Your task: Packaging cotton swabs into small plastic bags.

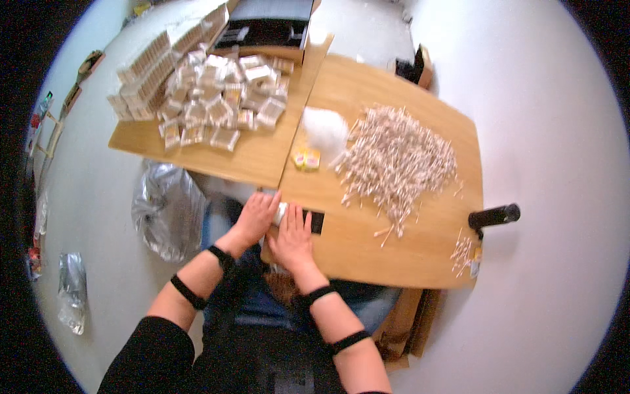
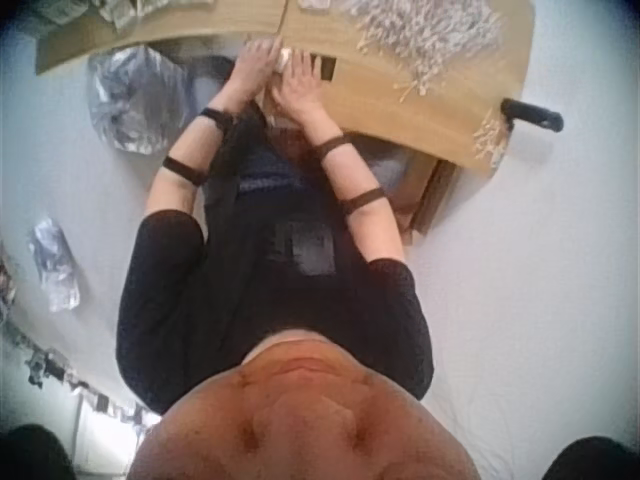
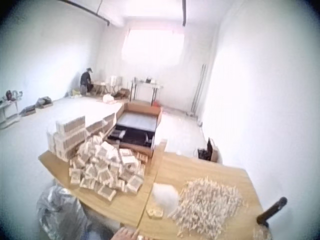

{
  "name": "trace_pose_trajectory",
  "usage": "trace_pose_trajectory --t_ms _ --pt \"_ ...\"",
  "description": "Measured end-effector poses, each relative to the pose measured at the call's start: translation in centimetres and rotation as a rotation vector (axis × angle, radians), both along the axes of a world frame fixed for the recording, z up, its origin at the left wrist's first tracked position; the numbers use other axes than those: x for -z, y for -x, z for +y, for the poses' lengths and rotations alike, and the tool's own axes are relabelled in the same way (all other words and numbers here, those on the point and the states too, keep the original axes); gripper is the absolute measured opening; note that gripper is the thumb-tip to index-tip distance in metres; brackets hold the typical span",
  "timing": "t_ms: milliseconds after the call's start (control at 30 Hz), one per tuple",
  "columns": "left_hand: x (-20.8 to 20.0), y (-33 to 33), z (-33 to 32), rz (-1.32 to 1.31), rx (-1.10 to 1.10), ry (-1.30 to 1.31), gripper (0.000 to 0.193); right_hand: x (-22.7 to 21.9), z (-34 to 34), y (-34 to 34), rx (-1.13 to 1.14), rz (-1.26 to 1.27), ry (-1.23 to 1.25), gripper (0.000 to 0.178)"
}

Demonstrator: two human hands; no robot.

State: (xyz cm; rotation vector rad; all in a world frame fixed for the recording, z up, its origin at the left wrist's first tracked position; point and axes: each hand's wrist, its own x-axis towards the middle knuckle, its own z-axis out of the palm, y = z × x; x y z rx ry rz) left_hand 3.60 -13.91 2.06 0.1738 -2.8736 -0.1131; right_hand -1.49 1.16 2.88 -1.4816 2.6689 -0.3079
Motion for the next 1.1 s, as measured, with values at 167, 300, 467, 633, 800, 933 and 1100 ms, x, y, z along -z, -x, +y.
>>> trace_pose_trajectory --t_ms 167,300,467,633,800,933,1100 --pt "0.6 -0.6 0.0 -0.01 0.015 -0.002 0.053 1.0 0.2 0.1 -0.031 0.005 0.054 0.087" --pt "0.4 -3.4 -1.2 0.04 -0.025 0.019 0.052 0.1 -1.1 -1.3 -0.12 -0.043 0.058 0.083" --pt "-1.9 -6.1 -1.6 0.06 -0.137 -0.03 0.051 -0.7 -2.0 -2.4 -0.166 -0.15 0.233 0.083" --pt "-4.9 -6.3 1.0 0.152 -0.155 -0.163 0.055 -3.0 -0.6 -2.7 -0.147 -0.264 0.37 0.084" --pt "-6.8 -3.9 4.6 0.107 -0.101 -0.271 0.063 -3.3 2.2 -1.9 -0.033 -0.342 0.427 0.078" --pt "-7.4 -2.5 7.0 0.041 -0.035 -0.329 0.063 -4.5 4.8 -1.4 0.055 -0.439 0.457 0.07" --pt "-7.7 -0.4 10.6 0.003 0.111 -0.354 0.06 -2.4 10.7 -0.6 0.088 -0.309 0.468 0.064"
